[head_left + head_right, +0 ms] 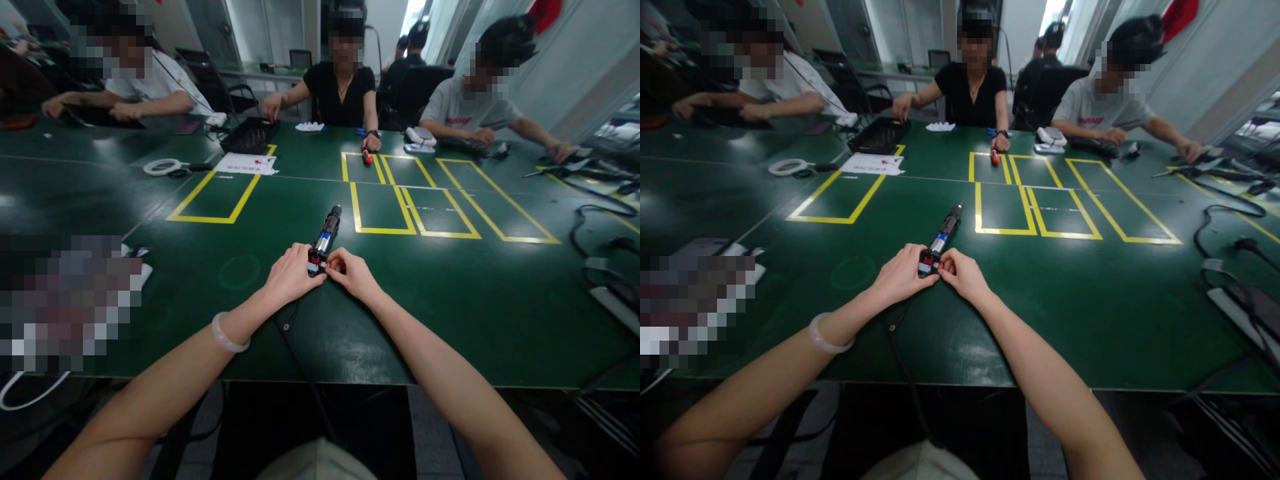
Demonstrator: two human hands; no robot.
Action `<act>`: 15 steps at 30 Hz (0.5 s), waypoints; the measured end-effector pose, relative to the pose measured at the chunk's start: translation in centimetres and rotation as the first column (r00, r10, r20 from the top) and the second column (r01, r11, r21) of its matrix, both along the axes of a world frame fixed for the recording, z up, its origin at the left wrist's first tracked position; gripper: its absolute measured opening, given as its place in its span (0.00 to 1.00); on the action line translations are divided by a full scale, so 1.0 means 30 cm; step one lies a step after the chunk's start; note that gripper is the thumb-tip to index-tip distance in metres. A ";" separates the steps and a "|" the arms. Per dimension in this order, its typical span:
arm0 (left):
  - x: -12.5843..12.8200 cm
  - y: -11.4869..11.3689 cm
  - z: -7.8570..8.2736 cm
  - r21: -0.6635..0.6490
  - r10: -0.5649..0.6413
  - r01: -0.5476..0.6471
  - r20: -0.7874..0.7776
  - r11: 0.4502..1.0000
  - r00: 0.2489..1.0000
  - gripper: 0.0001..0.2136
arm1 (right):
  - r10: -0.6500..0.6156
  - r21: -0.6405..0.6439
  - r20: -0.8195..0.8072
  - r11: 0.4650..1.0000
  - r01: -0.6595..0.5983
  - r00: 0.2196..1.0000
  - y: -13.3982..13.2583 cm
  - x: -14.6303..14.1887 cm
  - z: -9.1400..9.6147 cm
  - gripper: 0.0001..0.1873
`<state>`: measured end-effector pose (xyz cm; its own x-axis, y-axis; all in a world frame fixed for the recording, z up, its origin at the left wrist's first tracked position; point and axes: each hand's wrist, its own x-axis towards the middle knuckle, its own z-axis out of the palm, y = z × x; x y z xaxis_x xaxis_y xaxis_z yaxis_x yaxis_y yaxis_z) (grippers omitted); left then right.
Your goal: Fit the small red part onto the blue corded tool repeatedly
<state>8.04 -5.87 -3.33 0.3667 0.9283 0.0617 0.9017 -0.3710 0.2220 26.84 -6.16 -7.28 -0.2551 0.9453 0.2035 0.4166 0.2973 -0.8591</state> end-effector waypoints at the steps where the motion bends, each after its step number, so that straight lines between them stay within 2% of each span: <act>1: -0.002 0.002 -0.002 -0.021 -0.002 0.002 0.019 1.000 1.000 0.30 | 0.004 -0.002 -0.016 1.000 -0.004 1.000 0.000 -0.001 -0.001 0.06; 4: -0.010 0.010 -0.009 -0.069 -0.012 0.018 0.090 0.997 0.996 0.33 | 0.017 0.010 -0.016 1.000 -0.017 1.000 -0.002 0.002 -0.004 0.05; 8: -0.016 0.014 -0.017 -0.063 0.004 0.006 0.152 0.998 0.988 0.36 | 0.022 0.072 0.023 0.997 -0.023 1.000 -0.004 0.013 -0.006 0.07; 15: 0.001 0.007 -0.005 -0.014 0.037 -0.036 0.063 0.999 0.997 0.35 | 0.017 0.143 0.055 0.989 -0.024 0.998 -0.007 0.023 -0.006 0.12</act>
